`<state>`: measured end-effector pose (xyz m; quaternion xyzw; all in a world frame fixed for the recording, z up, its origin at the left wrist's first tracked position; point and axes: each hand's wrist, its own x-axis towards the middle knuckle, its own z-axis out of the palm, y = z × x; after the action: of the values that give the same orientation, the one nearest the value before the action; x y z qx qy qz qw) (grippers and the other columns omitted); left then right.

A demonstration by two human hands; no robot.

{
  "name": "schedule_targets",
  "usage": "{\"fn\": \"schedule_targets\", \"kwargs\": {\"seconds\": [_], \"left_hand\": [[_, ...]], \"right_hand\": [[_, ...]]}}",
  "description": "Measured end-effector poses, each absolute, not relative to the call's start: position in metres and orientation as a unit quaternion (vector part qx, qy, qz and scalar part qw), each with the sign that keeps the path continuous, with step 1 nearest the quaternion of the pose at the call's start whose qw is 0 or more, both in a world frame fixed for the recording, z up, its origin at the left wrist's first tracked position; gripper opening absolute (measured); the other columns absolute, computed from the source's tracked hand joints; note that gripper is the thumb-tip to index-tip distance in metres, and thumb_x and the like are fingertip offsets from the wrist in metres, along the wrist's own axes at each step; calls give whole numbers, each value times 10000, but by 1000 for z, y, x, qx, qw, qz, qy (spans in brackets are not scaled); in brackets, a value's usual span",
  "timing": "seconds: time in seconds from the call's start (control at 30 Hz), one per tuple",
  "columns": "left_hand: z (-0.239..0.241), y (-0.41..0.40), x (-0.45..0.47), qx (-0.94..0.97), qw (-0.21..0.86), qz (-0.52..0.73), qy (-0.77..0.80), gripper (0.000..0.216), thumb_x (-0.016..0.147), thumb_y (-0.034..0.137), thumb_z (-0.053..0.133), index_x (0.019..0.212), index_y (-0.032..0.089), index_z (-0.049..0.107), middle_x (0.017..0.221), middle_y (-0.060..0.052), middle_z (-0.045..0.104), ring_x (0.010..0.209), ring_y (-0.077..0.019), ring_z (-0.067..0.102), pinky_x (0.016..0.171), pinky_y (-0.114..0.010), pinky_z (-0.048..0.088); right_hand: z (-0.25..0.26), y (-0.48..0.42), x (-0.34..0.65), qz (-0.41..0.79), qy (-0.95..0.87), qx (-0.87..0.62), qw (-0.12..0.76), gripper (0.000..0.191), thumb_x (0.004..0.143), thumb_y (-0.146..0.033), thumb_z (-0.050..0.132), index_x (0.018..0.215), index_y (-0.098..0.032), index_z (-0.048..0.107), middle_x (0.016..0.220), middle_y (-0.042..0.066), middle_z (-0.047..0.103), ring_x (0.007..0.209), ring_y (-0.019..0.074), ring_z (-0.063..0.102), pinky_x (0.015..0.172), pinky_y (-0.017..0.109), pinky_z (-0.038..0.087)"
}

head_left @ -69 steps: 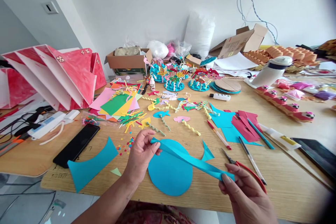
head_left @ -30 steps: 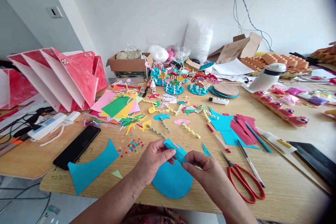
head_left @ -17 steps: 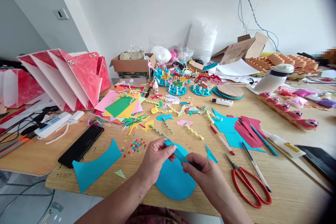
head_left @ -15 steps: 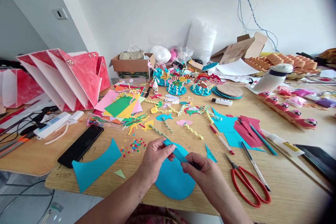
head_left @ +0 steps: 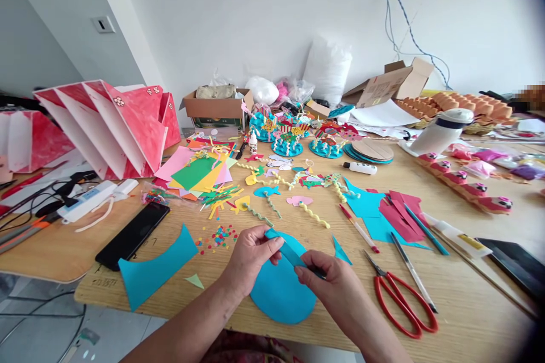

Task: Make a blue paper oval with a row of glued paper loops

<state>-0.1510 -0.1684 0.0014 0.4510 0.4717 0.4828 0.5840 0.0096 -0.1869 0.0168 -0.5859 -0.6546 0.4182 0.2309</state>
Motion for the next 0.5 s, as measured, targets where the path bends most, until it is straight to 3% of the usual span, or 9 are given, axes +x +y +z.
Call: {"fn": "schedule_targets", "kwargs": {"seconds": [0.4, 0.5], "left_hand": [[11, -161, -168, 514, 575, 428, 471, 319, 712, 431, 608, 576, 148, 553, 520, -2, 550, 485, -108, 496, 487, -212, 401], [17, -156, -178, 559, 586, 383, 444, 296, 732, 437, 590, 662, 150, 580, 589, -4, 556, 524, -111, 502, 501, -210, 406]], "right_hand": [[19, -184, 17, 392, -680, -585, 207, 207, 704, -335, 499, 551, -196, 513, 532, -43, 423, 539, 119, 374, 502, 229, 289], [23, -183, 17, 376, -692, -585, 193, 190, 702, -316, 496, 556, -199, 527, 531, -40, 444, 540, 122, 397, 499, 228, 290]]}}
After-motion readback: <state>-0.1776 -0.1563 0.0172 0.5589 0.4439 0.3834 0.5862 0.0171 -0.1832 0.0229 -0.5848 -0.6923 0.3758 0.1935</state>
